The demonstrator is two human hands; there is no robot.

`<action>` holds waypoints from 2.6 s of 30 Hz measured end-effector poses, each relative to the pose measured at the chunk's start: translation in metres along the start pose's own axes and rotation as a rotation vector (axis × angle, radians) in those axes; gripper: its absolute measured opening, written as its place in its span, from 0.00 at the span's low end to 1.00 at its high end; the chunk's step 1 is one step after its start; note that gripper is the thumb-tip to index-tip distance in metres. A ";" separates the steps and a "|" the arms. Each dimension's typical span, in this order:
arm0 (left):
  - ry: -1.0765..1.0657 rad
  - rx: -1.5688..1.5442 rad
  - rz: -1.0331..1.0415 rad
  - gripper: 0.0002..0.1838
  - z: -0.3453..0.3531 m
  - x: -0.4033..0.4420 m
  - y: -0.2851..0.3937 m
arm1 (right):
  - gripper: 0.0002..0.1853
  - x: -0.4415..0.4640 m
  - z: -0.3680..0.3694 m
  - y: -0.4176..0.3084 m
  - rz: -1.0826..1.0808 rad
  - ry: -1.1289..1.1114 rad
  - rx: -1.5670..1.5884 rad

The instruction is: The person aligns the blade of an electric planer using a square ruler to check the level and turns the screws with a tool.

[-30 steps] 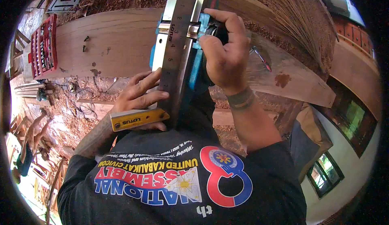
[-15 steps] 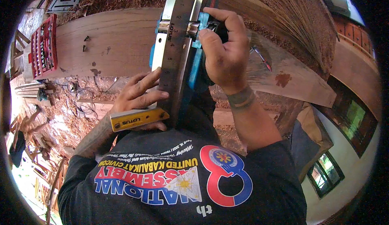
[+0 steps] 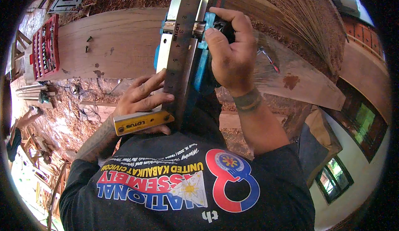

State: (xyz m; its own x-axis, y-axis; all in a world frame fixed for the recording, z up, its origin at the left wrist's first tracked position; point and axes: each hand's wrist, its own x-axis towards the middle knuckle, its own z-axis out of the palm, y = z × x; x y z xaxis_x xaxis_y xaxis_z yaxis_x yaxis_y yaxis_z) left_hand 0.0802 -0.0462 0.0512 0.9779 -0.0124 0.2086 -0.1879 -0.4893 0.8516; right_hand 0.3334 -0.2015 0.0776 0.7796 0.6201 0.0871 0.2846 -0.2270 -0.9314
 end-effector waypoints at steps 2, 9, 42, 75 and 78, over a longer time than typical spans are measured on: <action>-0.003 0.003 -0.002 0.47 0.000 0.000 0.000 | 0.16 0.000 0.000 0.000 0.002 -0.002 -0.007; -0.008 0.008 0.008 0.49 -0.001 0.001 -0.001 | 0.16 0.000 0.000 0.001 -0.009 0.008 -0.018; -0.047 0.073 0.034 0.48 -0.010 0.004 0.001 | 0.18 0.002 -0.002 0.005 -0.062 -0.014 -0.039; -0.045 0.065 0.011 0.48 -0.011 0.006 0.004 | 0.16 0.002 0.000 0.000 -0.053 0.000 -0.030; -0.046 0.069 0.021 0.48 -0.012 0.006 0.004 | 0.16 0.002 0.000 0.001 -0.064 0.000 -0.031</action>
State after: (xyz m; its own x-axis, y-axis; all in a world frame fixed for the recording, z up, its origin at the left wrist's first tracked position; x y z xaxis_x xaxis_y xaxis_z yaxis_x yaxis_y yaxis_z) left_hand 0.0846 -0.0379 0.0611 0.9773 -0.0622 0.2026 -0.2031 -0.5478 0.8116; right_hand 0.3354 -0.2007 0.0766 0.7592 0.6343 0.1461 0.3511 -0.2102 -0.9124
